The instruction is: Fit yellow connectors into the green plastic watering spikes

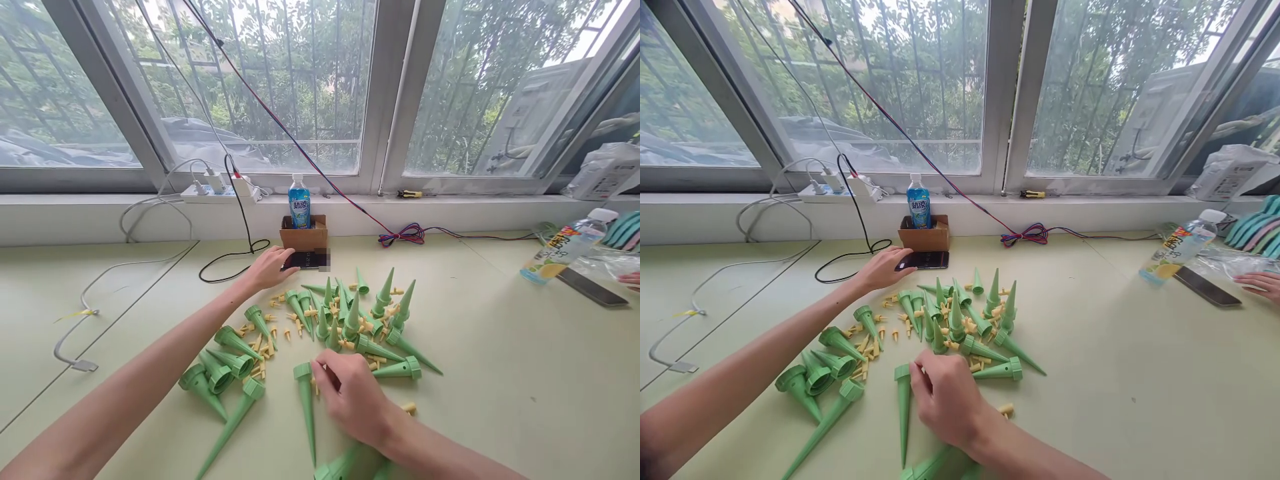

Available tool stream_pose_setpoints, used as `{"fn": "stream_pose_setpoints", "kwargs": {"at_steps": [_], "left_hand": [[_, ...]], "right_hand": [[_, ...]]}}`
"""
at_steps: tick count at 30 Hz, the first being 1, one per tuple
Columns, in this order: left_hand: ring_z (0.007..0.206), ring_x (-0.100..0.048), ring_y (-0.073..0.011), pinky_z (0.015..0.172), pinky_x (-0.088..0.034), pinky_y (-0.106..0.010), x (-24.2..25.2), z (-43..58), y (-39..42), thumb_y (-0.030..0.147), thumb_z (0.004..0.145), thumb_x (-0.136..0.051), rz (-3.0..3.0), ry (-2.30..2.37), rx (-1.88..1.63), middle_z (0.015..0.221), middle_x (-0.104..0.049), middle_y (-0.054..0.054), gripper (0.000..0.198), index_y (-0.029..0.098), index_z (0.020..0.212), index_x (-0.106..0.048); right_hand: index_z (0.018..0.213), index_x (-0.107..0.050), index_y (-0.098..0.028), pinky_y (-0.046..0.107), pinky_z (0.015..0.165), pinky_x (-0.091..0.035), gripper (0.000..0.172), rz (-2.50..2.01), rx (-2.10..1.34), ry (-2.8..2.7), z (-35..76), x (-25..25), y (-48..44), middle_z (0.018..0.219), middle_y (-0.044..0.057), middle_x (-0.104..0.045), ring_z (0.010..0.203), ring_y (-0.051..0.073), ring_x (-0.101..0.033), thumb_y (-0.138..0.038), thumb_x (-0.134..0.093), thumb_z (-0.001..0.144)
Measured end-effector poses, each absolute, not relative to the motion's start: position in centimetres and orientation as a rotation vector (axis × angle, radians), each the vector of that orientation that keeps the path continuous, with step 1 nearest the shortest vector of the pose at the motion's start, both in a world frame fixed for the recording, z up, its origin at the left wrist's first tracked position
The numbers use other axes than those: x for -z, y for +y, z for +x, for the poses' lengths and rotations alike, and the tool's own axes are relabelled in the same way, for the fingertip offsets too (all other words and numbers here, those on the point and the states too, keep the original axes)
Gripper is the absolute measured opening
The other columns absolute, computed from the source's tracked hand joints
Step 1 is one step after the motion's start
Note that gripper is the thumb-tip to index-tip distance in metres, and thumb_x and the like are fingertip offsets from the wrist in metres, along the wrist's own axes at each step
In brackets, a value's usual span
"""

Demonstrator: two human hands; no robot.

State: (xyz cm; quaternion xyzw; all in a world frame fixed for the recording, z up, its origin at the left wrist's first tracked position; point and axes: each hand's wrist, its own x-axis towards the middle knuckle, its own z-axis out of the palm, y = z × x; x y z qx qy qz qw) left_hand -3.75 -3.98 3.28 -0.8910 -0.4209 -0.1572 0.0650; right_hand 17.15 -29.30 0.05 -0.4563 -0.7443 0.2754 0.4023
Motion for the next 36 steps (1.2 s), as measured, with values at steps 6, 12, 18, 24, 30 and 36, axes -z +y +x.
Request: {"fn": "stream_pose_setpoints", "kwargs": {"at_steps": [6, 12, 18, 24, 30, 36], "left_hand": [[0.112, -0.058, -0.0330, 0.094, -0.046, -0.045, -3.5, -3.4, -4.9, 0.053, 0.089, -0.046, -2.668, -1.311, 0.447, 0.103, -0.069, -0.017, 0.055, 0.012, 0.123, -0.057], [0.109, -0.057, -0.0327, 0.091, -0.047, -0.045, -3.9, -2.8, -5.4, 0.049, 0.089, -0.048, -2.683, -1.303, 0.461, 0.101, -0.069, -0.017, 0.051, 0.010, 0.119, -0.060], [0.089, -0.061, -0.0255, 0.073, -0.049, -0.036, -8.3, -1.2, -10.9, 0.034, 0.094, -0.038, -2.696, -1.228, 0.408, 0.095, -0.067, -0.012, 0.032, 0.017, 0.097, -0.065], [0.069, -0.060, -0.0218, 0.064, -0.045, -0.034, -9.5, -2.7, -21.8, 0.028, 0.086, -0.048, -2.893, -1.186, 0.291, 0.081, -0.062, -0.008, 0.019, 0.025, 0.093, -0.065], [0.097, -0.062, -0.0267, 0.080, -0.047, -0.038, -6.3, -3.6, -28.8, 0.006, 0.069, -0.049, -2.932, -1.069, 0.237, 0.116, -0.061, -0.012, 0.060, 0.031, 0.123, -0.056], [0.094, -0.062, -0.0284, 0.074, -0.047, -0.038, -4.6, -0.9, -29.5, -0.003, 0.066, -0.043, -2.870, -1.015, 0.054, 0.126, -0.059, -0.013, 0.071, 0.028, 0.129, -0.052]], "right_hand": [[0.070, -0.042, -0.020, 0.023, 0.052, -0.025, 0.027, -1.143, -0.731, -1.893, 17.2, 0.0, -29.4, 0.056, -0.005, -0.037, 0.049, 0.009, -0.032, -0.026, -0.041, 0.096], [0.070, -0.044, -0.020, 0.022, 0.053, -0.026, 0.026, -1.161, -0.718, -1.904, 17.3, -0.1, -29.3, 0.056, -0.005, -0.037, 0.049, 0.009, -0.033, -0.026, -0.041, 0.096], [0.068, -0.042, -0.019, 0.022, 0.053, -0.026, 0.028, -1.159, -0.679, -1.906, 17.2, 0.0, -29.2, 0.056, -0.005, -0.037, 0.050, 0.009, -0.032, -0.026, -0.042, 0.096], [0.067, -0.042, -0.019, 0.024, 0.053, -0.026, 0.030, -1.181, -0.615, -1.876, 17.1, 0.0, -29.0, 0.056, -0.004, -0.040, 0.050, 0.009, -0.032, -0.026, -0.042, 0.096], [0.068, -0.046, -0.019, 0.023, 0.053, -0.028, 0.031, -1.146, -0.489, -1.856, 17.5, -0.2, -28.6, 0.056, -0.004, -0.041, 0.050, 0.010, -0.034, -0.027, -0.040, 0.097], [0.068, -0.048, -0.019, 0.022, 0.052, -0.029, 0.032, -1.082, -0.303, -1.915, 17.7, 0.0, -28.0, 0.055, -0.003, -0.044, 0.048, 0.010, -0.035, -0.027, -0.040, 0.097]]}}
